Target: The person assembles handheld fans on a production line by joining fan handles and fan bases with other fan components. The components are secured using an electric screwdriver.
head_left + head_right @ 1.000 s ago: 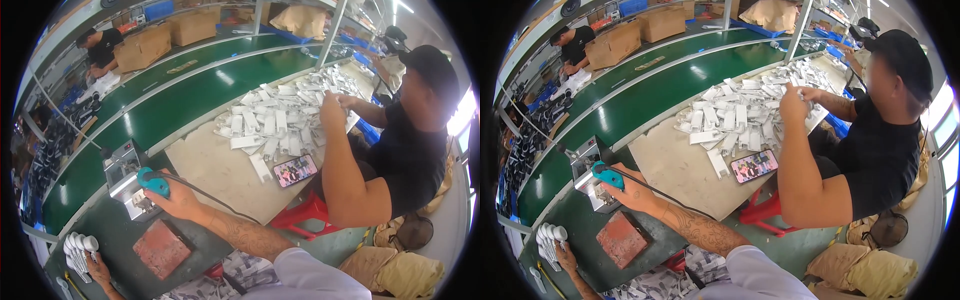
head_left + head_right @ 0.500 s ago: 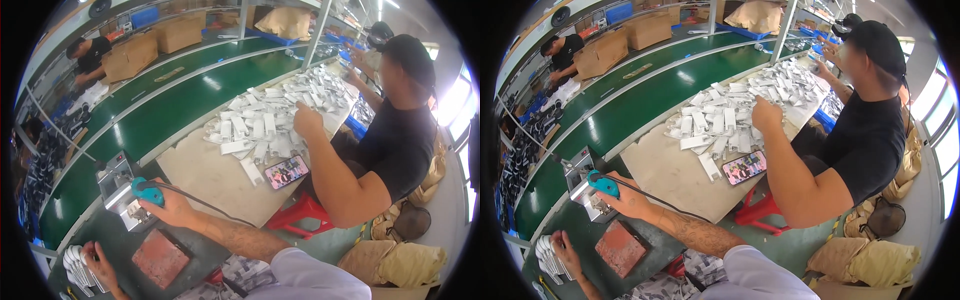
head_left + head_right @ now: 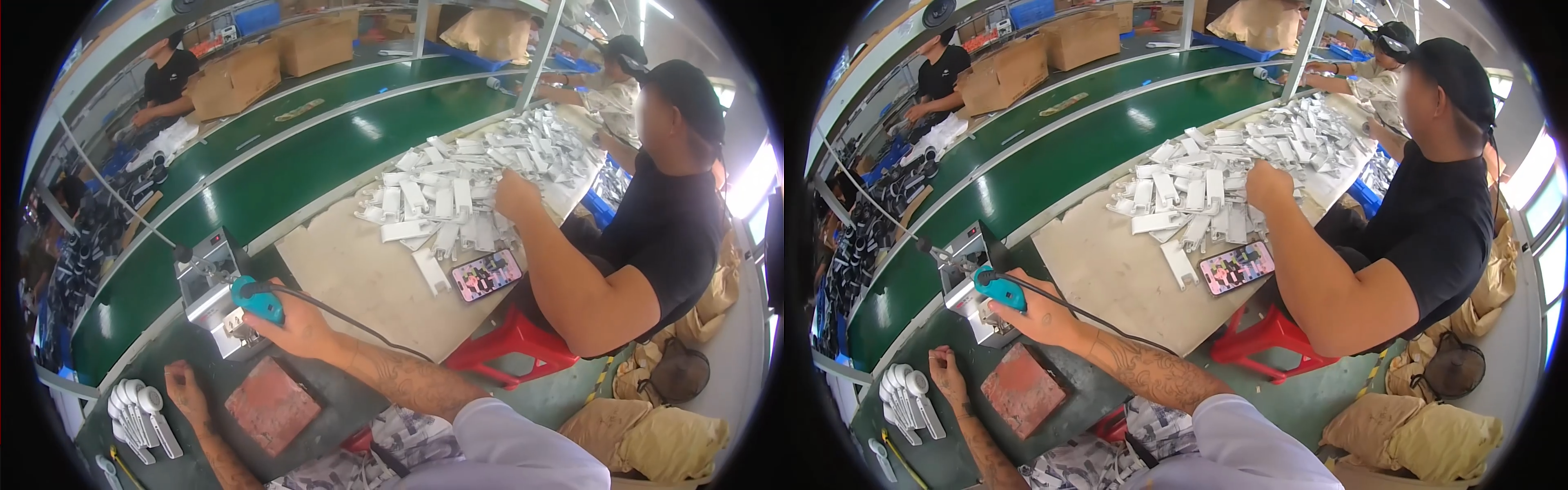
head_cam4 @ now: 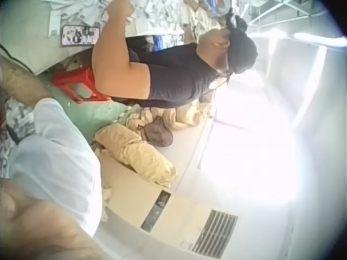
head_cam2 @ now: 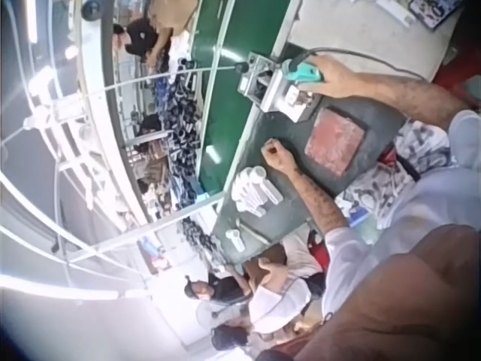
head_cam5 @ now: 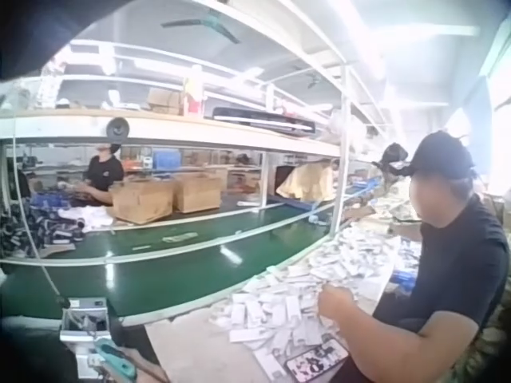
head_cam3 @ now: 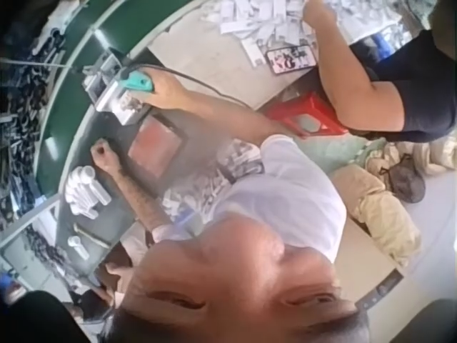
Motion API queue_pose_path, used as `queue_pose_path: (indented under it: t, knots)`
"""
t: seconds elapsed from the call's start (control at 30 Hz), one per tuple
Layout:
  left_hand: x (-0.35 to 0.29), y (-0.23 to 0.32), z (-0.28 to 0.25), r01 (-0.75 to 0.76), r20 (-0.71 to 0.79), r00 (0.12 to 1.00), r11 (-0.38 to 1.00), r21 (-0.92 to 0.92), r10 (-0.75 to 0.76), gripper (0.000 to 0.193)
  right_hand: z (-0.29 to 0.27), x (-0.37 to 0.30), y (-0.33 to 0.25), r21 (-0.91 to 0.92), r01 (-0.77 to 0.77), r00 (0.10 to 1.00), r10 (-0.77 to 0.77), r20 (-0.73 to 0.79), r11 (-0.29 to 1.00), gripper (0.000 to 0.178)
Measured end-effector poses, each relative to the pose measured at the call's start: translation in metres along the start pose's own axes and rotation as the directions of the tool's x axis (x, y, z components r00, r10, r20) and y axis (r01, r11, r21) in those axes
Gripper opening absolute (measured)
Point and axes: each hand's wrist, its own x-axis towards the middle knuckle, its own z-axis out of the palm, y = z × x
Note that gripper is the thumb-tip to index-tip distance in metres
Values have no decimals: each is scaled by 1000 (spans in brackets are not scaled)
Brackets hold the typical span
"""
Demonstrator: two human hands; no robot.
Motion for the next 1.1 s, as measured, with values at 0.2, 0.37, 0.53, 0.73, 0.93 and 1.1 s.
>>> queue_pose_path:
  t: [0.2,0.37,0.53,0.73,0.93,1.1]
  knots:
    - [5,-5,-4,48,-46,998,987,154,-42,24,0,-1,-2,22,-8,1000,8,-4,1000,32]
    - [4,-12,0,10,-73,997,982,187,3,30,-2,0,-2,35,20,1000,-20,-12,999,31]
    - [3,-2,0,-54,-23,998,975,217,60,32,-1,-1,0,-10,-9,1000,9,-10,1000,32]
    - [2,20,2,59,-48,997,987,150,-53,37,1,0,2,-37,4,1000,-4,-7,999,32]
    - [-3,11,-1,39,4,999,990,136,-40,46,6,-1,12,-39,2,1000,-3,-8,999,30]
    - [-1,16,1,67,47,997,997,29,-68,46,8,-3,13,10,-29,999,29,-22,1000,26]
